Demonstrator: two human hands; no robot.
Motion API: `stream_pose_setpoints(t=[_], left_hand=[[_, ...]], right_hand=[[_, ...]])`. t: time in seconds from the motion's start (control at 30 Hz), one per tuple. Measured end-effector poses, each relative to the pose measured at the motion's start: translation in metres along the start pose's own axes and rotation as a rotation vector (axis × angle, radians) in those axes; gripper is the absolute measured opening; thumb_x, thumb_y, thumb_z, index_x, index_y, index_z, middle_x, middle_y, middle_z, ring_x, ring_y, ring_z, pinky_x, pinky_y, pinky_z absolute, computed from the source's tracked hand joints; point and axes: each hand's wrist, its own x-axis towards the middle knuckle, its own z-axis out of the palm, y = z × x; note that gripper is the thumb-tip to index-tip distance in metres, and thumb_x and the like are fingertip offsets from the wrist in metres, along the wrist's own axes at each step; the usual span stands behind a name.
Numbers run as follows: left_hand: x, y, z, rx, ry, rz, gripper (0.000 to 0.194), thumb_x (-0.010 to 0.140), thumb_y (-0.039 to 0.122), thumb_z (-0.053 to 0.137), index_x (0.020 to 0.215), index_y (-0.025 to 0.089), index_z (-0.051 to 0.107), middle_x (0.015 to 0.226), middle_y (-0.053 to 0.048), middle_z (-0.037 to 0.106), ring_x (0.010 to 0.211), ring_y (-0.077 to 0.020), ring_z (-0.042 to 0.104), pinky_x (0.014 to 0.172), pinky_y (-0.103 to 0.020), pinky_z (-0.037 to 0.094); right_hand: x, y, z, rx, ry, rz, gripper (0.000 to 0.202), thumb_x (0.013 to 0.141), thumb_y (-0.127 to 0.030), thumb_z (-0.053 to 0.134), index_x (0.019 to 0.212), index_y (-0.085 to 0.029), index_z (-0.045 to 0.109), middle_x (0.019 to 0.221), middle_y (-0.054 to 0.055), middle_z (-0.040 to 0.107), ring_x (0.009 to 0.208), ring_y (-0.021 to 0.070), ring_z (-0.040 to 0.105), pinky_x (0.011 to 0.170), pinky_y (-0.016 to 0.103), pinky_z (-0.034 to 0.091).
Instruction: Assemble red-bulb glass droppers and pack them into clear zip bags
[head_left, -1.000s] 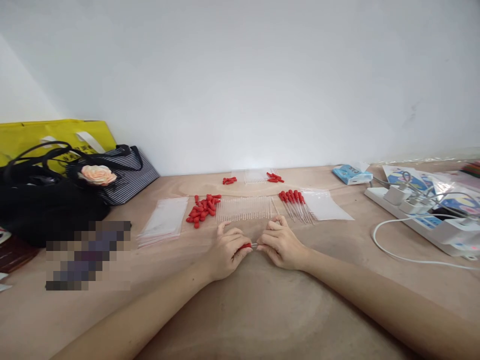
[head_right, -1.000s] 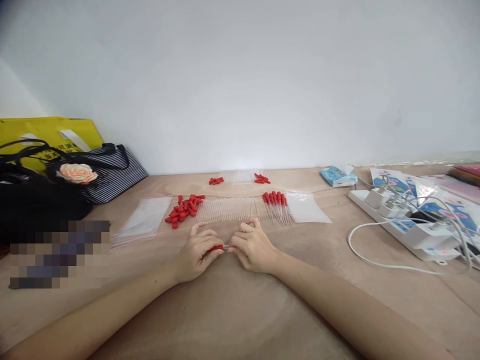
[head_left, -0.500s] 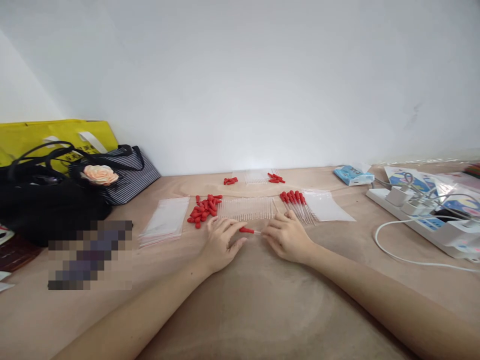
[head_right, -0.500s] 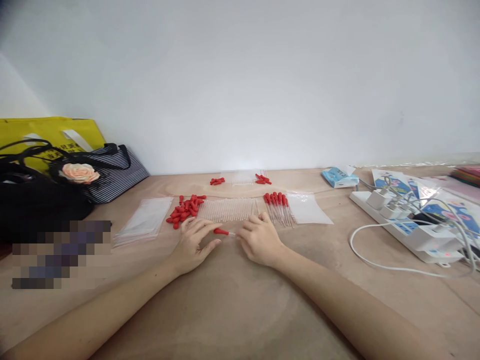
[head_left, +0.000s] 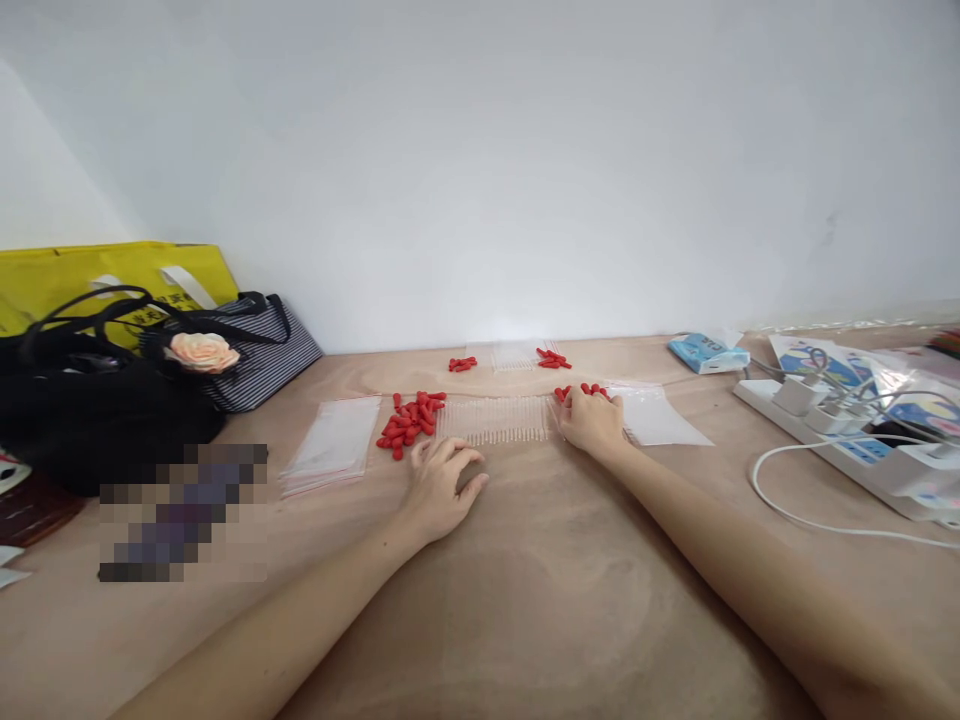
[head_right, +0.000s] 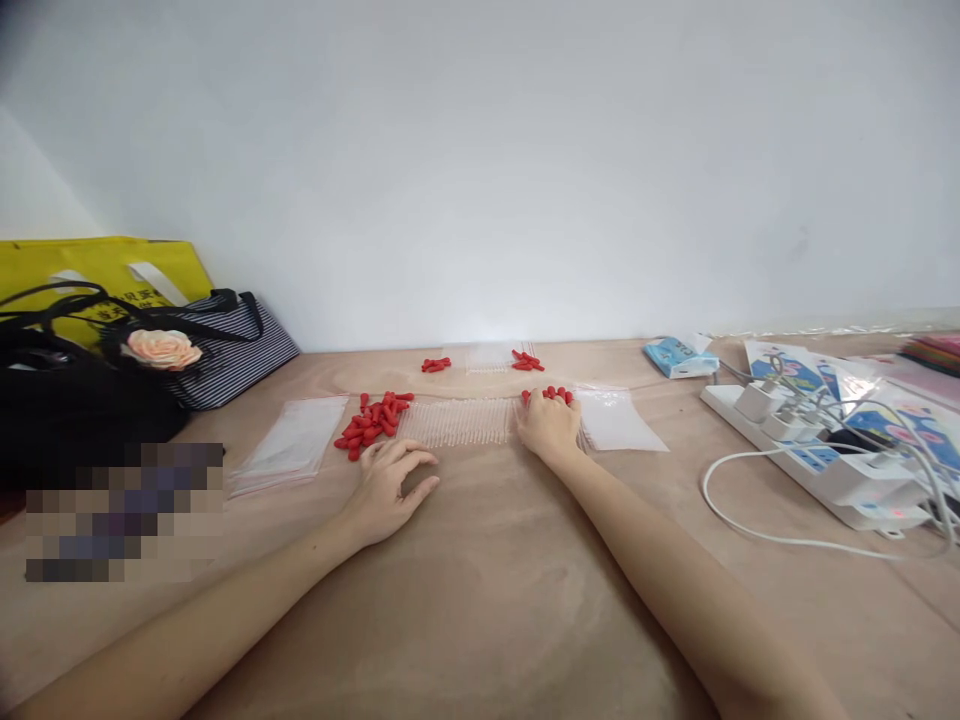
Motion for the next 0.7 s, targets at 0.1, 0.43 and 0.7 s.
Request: stream_pose_setpoints(t=[0.1, 0.43, 0.7], left_hand=[[0.0, 0.001, -0.001, -0.01, -0.019, 0.001, 0.011, 0.078, 0.026, 0.051, 0.086, 0.023, 0.057, 0.097, -0.001, 0.058, 0.095, -0.0197, 0.051, 0.092, -0.046, 0.02], [0.0, 0.002, -0.001, -0.016, -0.015, 0.008, 0.009, 0.077, 0.026, 0.052, 0.082, 0.022, 0.059, 0.095, -0.001, 0.058, 0.093, -0.0197, 0.051, 0.092, -0.046, 0.02], [0.01, -0.016, -0.01, 0.133, 0.127, -0.127, 0.013, 0.075, 0.031, 0.054, 0.082, 0.022, 0.06, 0.088, -0.005, 0.057, 0.089, -0.0236, 0.05, 0.082, -0.045, 0.027]], right_hand=[[0.003, -0.001, 0.003, -0.024, -0.016, -0.004, 0.028, 0.081, -0.027, 0.035, 0.092, -0.014, 0.057, 0.09, 0.014, 0.061, 0.091, 0.0261, 0.051, 0.077, 0.038, 0.023], [0.001, -0.003, 0.0, -0.017, -0.027, -0.048, 0.031, 0.08, -0.031, 0.036, 0.085, -0.015, 0.063, 0.088, 0.014, 0.062, 0.091, 0.0264, 0.051, 0.078, 0.04, 0.024], [-0.004, -0.009, -0.001, -0.068, -0.068, -0.084, 0.033, 0.079, -0.03, 0.039, 0.093, -0.013, 0.063, 0.095, 0.016, 0.06, 0.1, 0.0301, 0.047, 0.083, 0.043, 0.021]])
